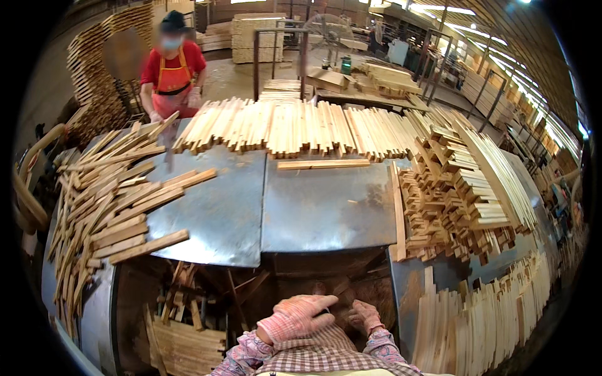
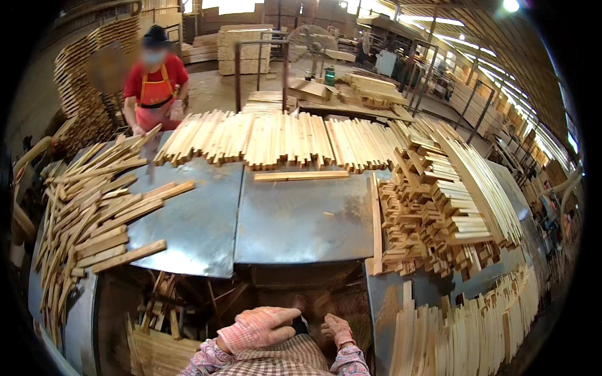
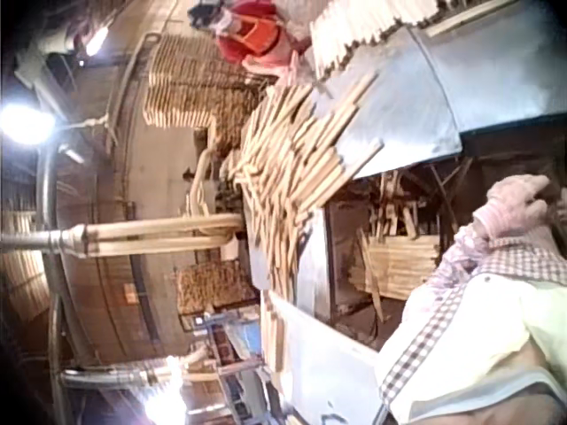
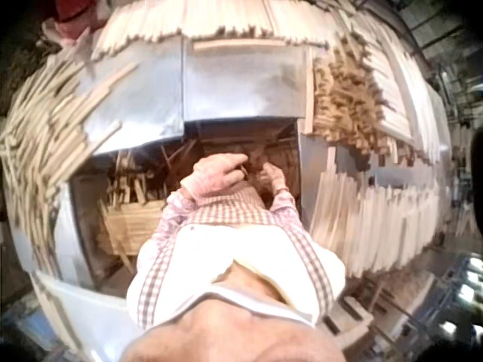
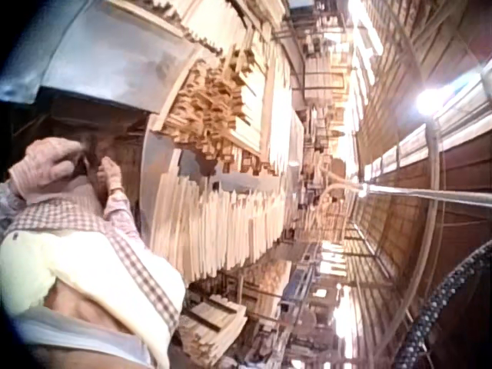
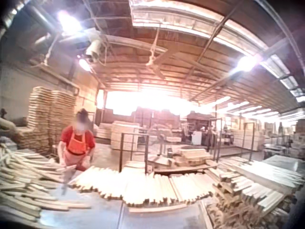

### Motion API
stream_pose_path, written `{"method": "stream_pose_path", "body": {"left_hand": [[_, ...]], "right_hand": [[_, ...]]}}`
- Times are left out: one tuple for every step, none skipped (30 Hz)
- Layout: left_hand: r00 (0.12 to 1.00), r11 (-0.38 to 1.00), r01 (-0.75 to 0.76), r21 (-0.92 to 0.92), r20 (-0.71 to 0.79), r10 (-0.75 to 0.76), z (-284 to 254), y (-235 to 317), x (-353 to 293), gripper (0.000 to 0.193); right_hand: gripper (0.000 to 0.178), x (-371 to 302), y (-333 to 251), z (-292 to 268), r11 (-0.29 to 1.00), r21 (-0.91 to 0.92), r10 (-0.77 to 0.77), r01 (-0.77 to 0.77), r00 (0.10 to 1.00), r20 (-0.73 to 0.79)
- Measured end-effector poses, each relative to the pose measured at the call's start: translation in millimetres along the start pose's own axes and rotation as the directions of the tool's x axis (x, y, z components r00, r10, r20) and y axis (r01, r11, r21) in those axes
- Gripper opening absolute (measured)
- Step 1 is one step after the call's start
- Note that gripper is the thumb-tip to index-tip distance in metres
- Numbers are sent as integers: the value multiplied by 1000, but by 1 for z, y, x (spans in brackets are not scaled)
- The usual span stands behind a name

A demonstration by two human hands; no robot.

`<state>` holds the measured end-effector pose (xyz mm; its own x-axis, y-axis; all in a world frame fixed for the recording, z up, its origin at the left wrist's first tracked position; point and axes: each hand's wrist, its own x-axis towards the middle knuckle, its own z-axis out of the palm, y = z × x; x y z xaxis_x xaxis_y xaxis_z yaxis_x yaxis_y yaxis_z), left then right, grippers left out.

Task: The person handles and arranges numerous wooden slats on tables and a conveyor belt, moving them from stacks to organized rows to be processed by machinery.

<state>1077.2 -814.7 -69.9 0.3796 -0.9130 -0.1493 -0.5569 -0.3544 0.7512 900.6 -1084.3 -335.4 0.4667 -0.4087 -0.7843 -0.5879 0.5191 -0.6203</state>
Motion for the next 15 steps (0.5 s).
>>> {"method": "stream_pose_path", "body": {"left_hand": [[1000, 1000, 16, 26, -2, -16, -11, -10, 28, 55], [995, 995, 90, 34, 26, -91, -23, -18, 54, 55], [990, 990, 141, -1, 29, -141, -35, -24, 78, 55], [986, 986, 165, 28, 10, -165, -45, -30, 101, 55], [982, 980, 190, 57, -10, -189, -55, -35, 122, 55], [969, 963, 247, 103, -7, -248, -63, -39, 143, 55], [961, 954, 276, 117, -62, -271, -68, -42, 160, 55], [950, 950, 303, 79, -97, -295, -74, -46, 176, 56], [935, 943, 330, 31, -146, -322, -79, -52, 186, 56], [913, 920, 391, 13, -136, -386, -82, -58, 193, 56], [887, 896, 443, -10, -139, -440, -84, -65, 198, 57], [864, 879, 475, -35, -174, -473, -84, -73, 201, 57], [823, 833, 548, -75, -130, -553, -84, -82, 203, 57], [785, 794, 597, -116, -117, -608, -84, -91, 201, 58], [749, 755, 637, -153, -111, -654, -84, -99, 198, 58]], "right_hand": [[57, 16, -25, 3, 994, -49, -98, 99, 995, 32], [55, 33, -53, 8, 978, -90, -184, 190, 980, 71], [53, 52, -84, 14, 953, -124, -264, 277, 958, 108], [55, 75, -120, 25, 857, -306, -398, 414, 910, 117], [57, 98, -159, 36, 763, -467, -445, 448, 887, 124], [61, 119, -202, 45, 638, -562, -534, 526, 828, 169], [66, 143, -249, 57, 547, -641, -562, 539, 803, 196], [70, 165, -295, 72, 447, -747, -567, 492, 802, 189], [75, 187, -338, 90, 310, -823, -606, 476, 766, 215], [80, 208, -379, 112, 261, -882, -547, 391, 813, 199], [86, 229, -416, 135, 187, -921, -520, 342, 830, 203], [88, 249, -447, 153, 138, -929, -503, 345, 832, 234], [90, 267, -472, 171, 75, -935, -493, 347, 828, 267], [88, 284, -491, 188, 24, -943, -469, 333, 836, 284], [86, 301, -506, 205, -43, -947, -455, 318, 838, 302]]}}
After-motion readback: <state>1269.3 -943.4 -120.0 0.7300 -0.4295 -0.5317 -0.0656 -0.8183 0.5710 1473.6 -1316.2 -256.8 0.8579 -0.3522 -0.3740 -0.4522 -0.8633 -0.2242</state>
